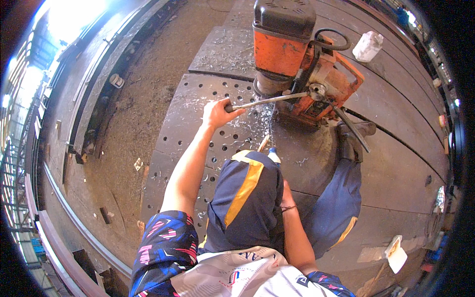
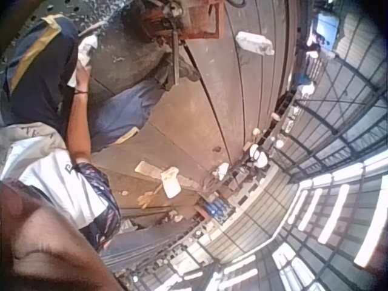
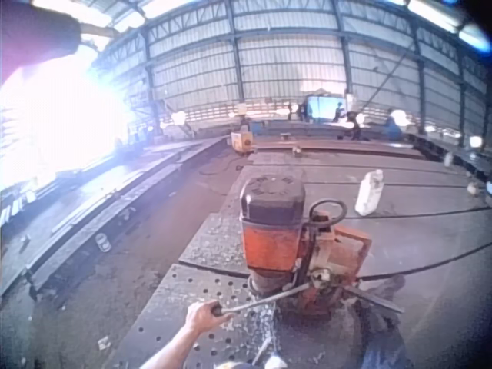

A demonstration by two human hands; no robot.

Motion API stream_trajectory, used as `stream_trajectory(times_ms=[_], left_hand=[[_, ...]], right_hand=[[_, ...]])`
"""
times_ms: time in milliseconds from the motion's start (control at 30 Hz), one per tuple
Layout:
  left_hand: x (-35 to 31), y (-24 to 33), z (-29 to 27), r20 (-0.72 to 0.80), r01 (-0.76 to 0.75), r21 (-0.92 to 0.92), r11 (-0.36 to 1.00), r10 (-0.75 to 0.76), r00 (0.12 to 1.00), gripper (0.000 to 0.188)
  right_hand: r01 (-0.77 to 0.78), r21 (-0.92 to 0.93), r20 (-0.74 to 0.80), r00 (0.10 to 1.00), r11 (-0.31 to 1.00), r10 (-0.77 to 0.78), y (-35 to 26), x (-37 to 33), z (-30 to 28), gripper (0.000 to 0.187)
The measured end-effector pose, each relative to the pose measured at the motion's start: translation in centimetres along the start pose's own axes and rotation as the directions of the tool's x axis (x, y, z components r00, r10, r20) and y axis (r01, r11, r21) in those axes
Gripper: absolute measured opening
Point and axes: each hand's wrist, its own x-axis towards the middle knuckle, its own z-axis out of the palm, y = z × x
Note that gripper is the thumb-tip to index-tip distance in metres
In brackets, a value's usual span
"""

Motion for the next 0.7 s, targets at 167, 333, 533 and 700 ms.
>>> stream_trajectory(times_ms=[167,333,533,700], left_hand=[[-0.1,-0.1,-0.2,0.016,0.020,0.002,1.000,-0.020,1.000,0.066],[0.0,0.0,-0.2,0.033,0.024,0.010,1.000,-0.024,0.999,0.067],[-0.1,0.1,-0.2,0.032,0.023,0.022,0.999,-0.023,0.999,0.067],[0.0,-0.3,0.2,0.021,0.019,0.034,0.999,-0.020,1.000,0.066]], right_hand=[[-0.012,-0.084,-0.018,1.000,0.996,0.011,-1.1,-0.7,0.4,0.036],[-0.046,-0.039,-0.040,0.998,0.998,0.044,-0.8,-0.5,0.4,0.036],[-0.038,-0.038,-0.046,0.998,0.999,0.036,-1.0,-0.6,0.7,0.036],[-0.062,-0.037,-0.029,0.998,0.997,0.061,-0.8,-0.4,0.2,0.036]])
